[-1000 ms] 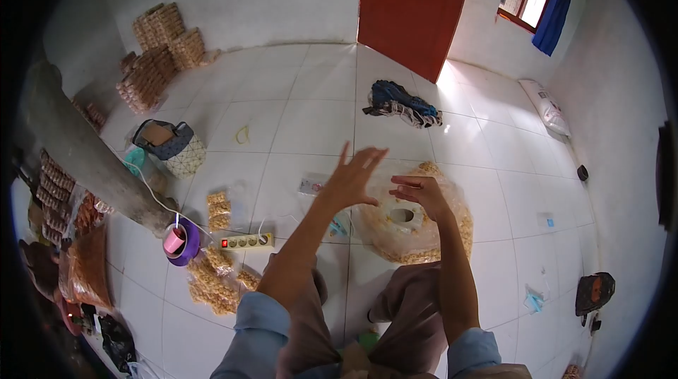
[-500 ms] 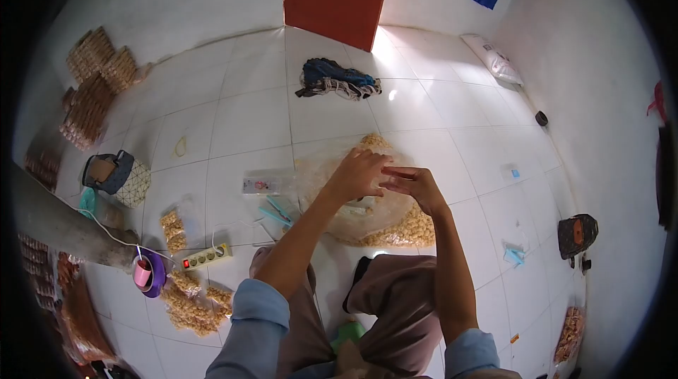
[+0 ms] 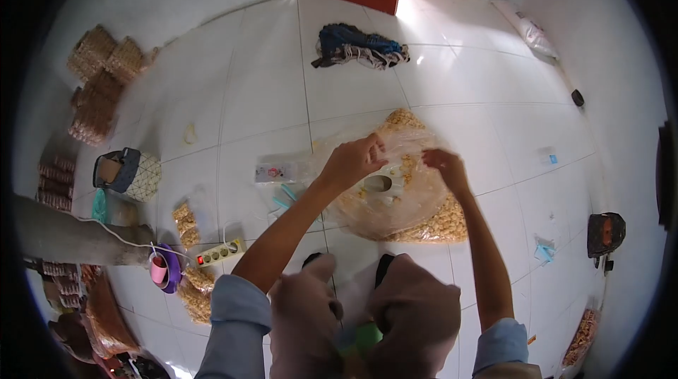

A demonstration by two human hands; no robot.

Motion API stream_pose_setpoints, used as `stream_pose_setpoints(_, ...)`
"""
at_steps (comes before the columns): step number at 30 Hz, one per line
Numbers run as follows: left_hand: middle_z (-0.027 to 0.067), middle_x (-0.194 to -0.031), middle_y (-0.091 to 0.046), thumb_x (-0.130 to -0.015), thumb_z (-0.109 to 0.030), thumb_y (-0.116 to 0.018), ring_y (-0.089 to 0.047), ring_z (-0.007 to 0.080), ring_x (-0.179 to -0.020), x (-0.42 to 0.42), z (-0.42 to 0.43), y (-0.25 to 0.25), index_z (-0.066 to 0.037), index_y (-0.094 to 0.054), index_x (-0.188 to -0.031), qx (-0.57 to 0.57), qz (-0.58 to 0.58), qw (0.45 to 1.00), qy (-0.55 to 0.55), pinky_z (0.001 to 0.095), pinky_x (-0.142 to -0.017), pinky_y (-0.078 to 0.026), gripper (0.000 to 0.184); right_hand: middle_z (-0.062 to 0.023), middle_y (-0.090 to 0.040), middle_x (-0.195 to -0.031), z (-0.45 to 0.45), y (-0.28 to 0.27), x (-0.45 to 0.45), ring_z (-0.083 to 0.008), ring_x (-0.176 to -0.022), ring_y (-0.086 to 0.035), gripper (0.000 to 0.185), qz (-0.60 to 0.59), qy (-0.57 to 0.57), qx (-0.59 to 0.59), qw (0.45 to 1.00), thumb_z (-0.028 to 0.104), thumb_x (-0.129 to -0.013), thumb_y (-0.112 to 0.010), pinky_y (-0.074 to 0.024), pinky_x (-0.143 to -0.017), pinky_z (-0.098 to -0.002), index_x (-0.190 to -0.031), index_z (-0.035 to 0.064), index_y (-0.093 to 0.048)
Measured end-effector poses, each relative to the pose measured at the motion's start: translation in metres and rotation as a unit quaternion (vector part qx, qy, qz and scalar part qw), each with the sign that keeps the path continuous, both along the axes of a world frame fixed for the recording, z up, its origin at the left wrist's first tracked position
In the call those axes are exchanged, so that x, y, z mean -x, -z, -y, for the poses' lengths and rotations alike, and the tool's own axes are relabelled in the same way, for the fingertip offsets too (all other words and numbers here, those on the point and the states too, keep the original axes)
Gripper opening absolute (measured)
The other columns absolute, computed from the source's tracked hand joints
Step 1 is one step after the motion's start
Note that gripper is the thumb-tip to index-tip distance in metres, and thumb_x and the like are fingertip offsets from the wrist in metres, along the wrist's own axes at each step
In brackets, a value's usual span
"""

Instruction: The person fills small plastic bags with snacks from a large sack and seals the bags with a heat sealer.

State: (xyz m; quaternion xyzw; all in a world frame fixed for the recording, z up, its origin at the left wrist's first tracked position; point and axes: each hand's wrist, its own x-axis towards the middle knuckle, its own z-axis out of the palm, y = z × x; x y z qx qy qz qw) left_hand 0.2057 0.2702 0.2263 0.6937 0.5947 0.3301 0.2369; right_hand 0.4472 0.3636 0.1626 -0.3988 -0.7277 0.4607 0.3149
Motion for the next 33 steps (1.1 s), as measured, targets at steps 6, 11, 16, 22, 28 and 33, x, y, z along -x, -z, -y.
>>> stream_pose_setpoints(6,0.0029,-0.065,-0.058,-0.075,-0.022,-0.071,-0.051,0.0100,-0.054,0.033,0.005,0.135,-0.006,-0.054,-0.093,0.120,0.117,0.979,-0.116,0.0244,-0.054,-0.044,0.030,-0.0156,-0.047,-0.123,0.031,0.143,0.047,-0.0318,-0.117,-0.041,0.061,0.284,-0.078,-0.124,0.947,0.017,-0.068,-0.074,-0.0342,-0.098,-0.0411,-0.121,0.0037,-0.046)
stream_pose_setpoints(11,0.0026,-0.065,-0.058,-0.074,-0.022,-0.072,-0.051,0.0087,-0.054,0.040,0.014,0.184,-0.006,-0.054,-0.092,0.169,0.139,0.965,-0.143,0.0241,-0.054,-0.044,0.030,-0.0163,-0.043,-0.124,0.020,0.184,0.062,-0.0341,-0.117,-0.039,0.077,0.408,-0.111,-0.228,0.877,0.014,-0.063,-0.075,-0.0284,-0.102,-0.0447,-0.127,0.0008,-0.035)
stream_pose_setpoints(16,0.0009,-0.063,-0.057,-0.074,-0.023,-0.072,-0.049,0.0070,-0.052,0.039,0.016,0.210,-0.007,-0.055,-0.092,0.099,0.156,0.969,-0.165,0.0237,-0.052,-0.042,0.029,-0.0180,-0.043,-0.116,0.021,0.175,0.059,-0.0363,-0.111,-0.041,0.070,0.424,-0.042,-0.123,0.896,0.011,-0.062,-0.074,-0.0347,-0.096,-0.0446,-0.122,0.0044,-0.039)
stream_pose_setpoints(22,0.0006,-0.060,-0.054,-0.073,-0.021,-0.073,-0.047,0.0063,-0.051,0.041,0.014,0.213,-0.007,-0.055,-0.091,0.127,0.166,0.962,-0.178,0.0230,-0.051,-0.041,0.029,-0.0191,-0.044,-0.109,0.006,0.145,0.066,-0.0358,-0.104,-0.045,0.066,0.380,0.100,-0.132,0.910,0.011,-0.061,-0.076,-0.0522,-0.072,-0.0397,-0.117,0.0048,-0.042)
stream_pose_setpoints(28,0.0010,-0.061,-0.054,-0.073,-0.021,-0.073,-0.046,0.0066,-0.051,0.044,0.015,0.217,-0.007,-0.055,-0.091,0.111,0.168,0.962,-0.183,0.0230,-0.050,-0.041,0.029,-0.0184,-0.047,-0.106,-0.021,0.165,0.064,-0.0325,-0.099,-0.047,0.065,0.539,0.161,-0.148,0.814,0.009,-0.062,-0.076,-0.0528,-0.073,-0.0348,-0.117,0.0011,-0.042)
stream_pose_setpoints(33,0.0016,-0.063,-0.055,-0.073,-0.018,-0.073,-0.048,0.0068,-0.052,0.049,0.011,0.225,-0.007,-0.054,-0.091,0.111,0.172,0.962,-0.181,0.0228,-0.051,-0.042,0.028,-0.0152,-0.046,-0.107,-0.044,0.180,0.079,-0.0321,-0.103,-0.046,0.057,0.470,0.159,-0.288,0.819,0.002,-0.065,-0.070,-0.0518,-0.075,-0.0325,-0.115,0.0000,-0.043)
